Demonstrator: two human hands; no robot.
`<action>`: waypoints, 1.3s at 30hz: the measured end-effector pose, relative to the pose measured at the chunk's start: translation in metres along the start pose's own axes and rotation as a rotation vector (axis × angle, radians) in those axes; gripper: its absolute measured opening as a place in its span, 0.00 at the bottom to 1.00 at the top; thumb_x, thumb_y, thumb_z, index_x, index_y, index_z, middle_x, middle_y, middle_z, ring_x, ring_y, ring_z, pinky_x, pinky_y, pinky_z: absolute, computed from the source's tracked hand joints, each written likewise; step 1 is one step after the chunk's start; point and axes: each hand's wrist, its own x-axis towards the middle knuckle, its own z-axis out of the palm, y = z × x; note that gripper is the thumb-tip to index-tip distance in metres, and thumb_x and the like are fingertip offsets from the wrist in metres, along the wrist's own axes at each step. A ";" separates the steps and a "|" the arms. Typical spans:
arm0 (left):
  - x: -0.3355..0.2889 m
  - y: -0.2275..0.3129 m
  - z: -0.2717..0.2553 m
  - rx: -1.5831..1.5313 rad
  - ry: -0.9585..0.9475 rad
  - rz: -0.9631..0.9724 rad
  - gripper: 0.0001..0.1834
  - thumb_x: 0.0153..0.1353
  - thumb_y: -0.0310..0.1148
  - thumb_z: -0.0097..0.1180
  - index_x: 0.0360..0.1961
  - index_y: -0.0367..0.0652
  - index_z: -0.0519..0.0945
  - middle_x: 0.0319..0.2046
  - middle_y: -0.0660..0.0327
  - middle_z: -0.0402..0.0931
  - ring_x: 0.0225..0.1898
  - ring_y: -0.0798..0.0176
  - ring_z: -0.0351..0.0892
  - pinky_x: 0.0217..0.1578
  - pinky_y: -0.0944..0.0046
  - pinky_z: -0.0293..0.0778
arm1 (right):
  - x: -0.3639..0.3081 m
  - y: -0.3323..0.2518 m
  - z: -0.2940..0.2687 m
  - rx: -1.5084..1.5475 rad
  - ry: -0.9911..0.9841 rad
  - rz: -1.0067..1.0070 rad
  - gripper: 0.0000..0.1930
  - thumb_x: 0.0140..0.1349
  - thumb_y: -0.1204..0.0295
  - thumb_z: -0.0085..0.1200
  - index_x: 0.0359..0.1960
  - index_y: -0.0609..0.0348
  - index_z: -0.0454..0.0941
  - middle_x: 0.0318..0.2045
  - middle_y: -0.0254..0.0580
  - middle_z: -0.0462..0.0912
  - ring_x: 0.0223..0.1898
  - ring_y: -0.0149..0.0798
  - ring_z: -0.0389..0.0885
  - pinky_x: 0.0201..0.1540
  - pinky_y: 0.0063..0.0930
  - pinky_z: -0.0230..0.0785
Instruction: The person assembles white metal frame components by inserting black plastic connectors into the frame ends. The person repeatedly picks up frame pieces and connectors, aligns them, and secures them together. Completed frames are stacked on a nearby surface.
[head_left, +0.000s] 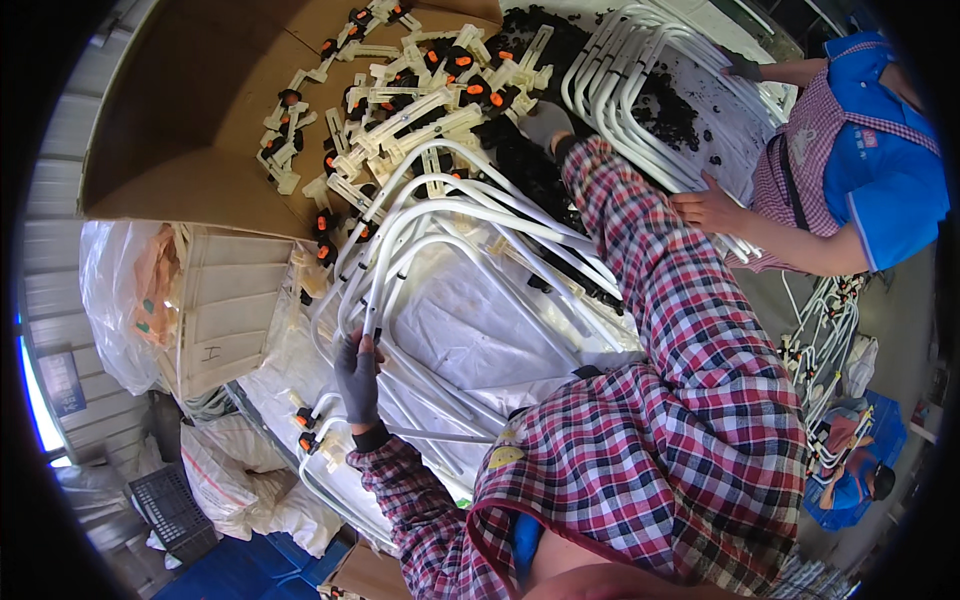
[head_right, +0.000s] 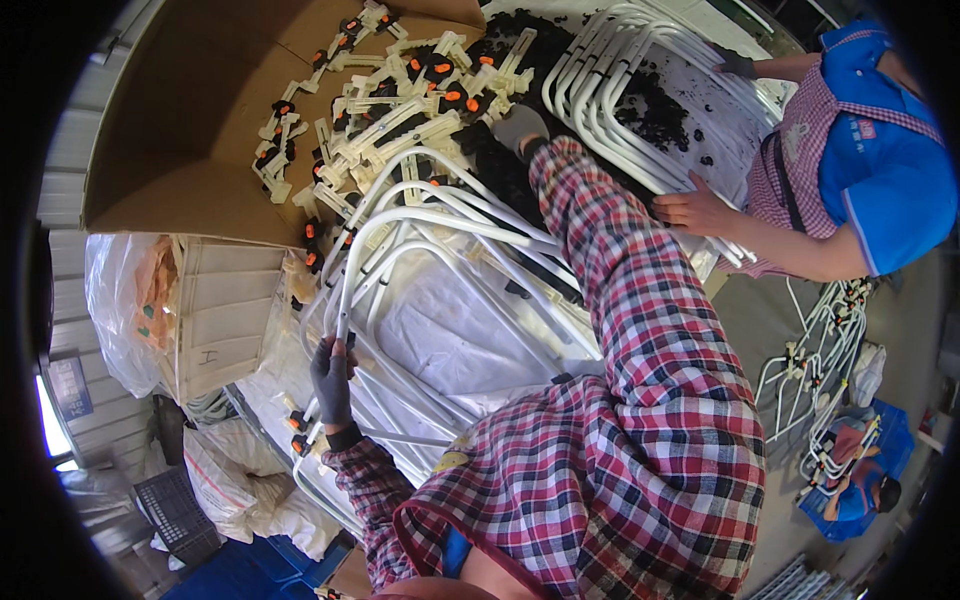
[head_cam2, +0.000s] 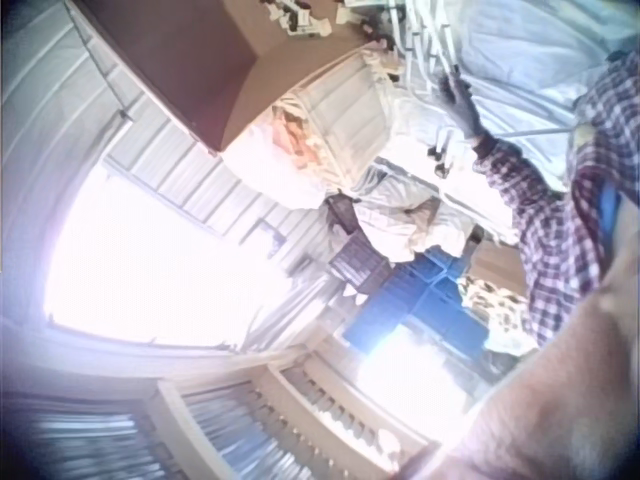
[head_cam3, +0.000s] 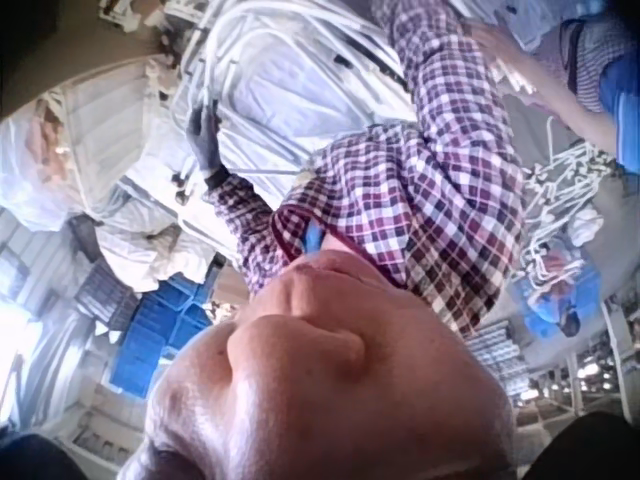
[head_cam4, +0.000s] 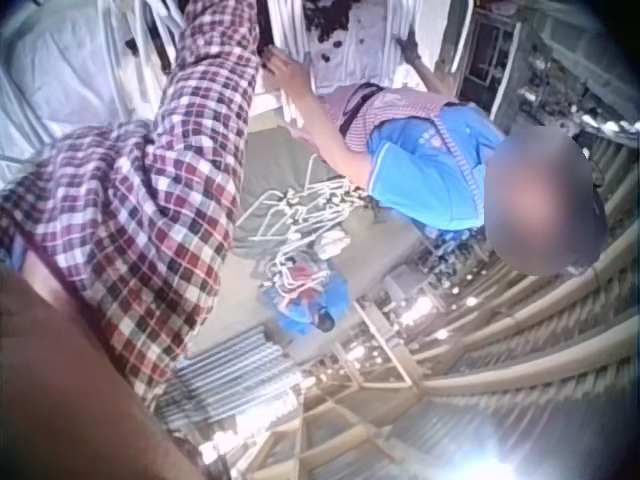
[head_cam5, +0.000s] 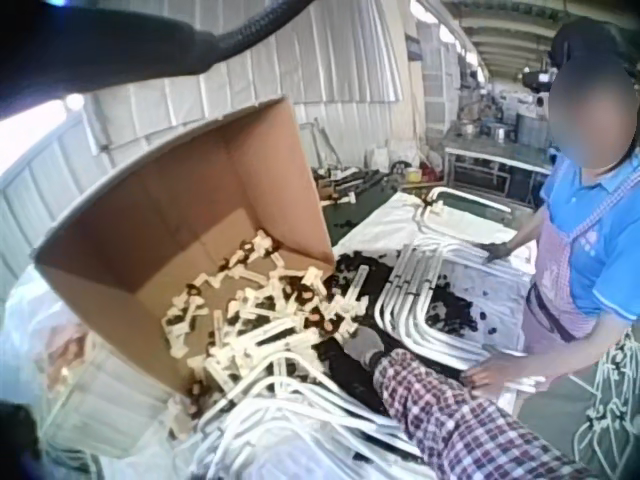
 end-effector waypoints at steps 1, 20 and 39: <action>-0.007 0.001 -0.006 0.018 0.047 0.013 0.15 0.68 0.30 0.55 0.52 0.34 0.76 0.30 0.68 0.75 0.26 0.78 0.68 0.27 0.75 0.64 | -0.024 -0.006 0.001 0.098 0.006 -0.089 0.20 0.48 0.58 0.60 0.39 0.57 0.83 0.37 0.53 0.85 0.42 0.53 0.83 0.45 0.42 0.72; -0.081 -0.066 -0.118 0.025 0.445 0.168 0.12 0.71 0.33 0.51 0.51 0.40 0.78 0.25 0.73 0.68 0.23 0.80 0.60 0.21 0.77 0.53 | -0.117 0.107 -0.010 1.243 -0.426 0.220 0.22 0.68 0.54 0.54 0.52 0.60 0.73 0.42 0.45 0.82 0.41 0.39 0.84 0.43 0.34 0.80; 0.002 0.062 0.029 0.415 -0.038 0.427 0.31 0.69 0.26 0.50 0.71 0.36 0.57 0.28 0.63 0.73 0.28 0.70 0.71 0.32 0.70 0.70 | -0.153 -0.140 -0.065 0.636 -0.836 -0.668 0.18 0.58 0.56 0.65 0.39 0.59 0.82 0.27 0.32 0.82 0.30 0.27 0.78 0.37 0.23 0.71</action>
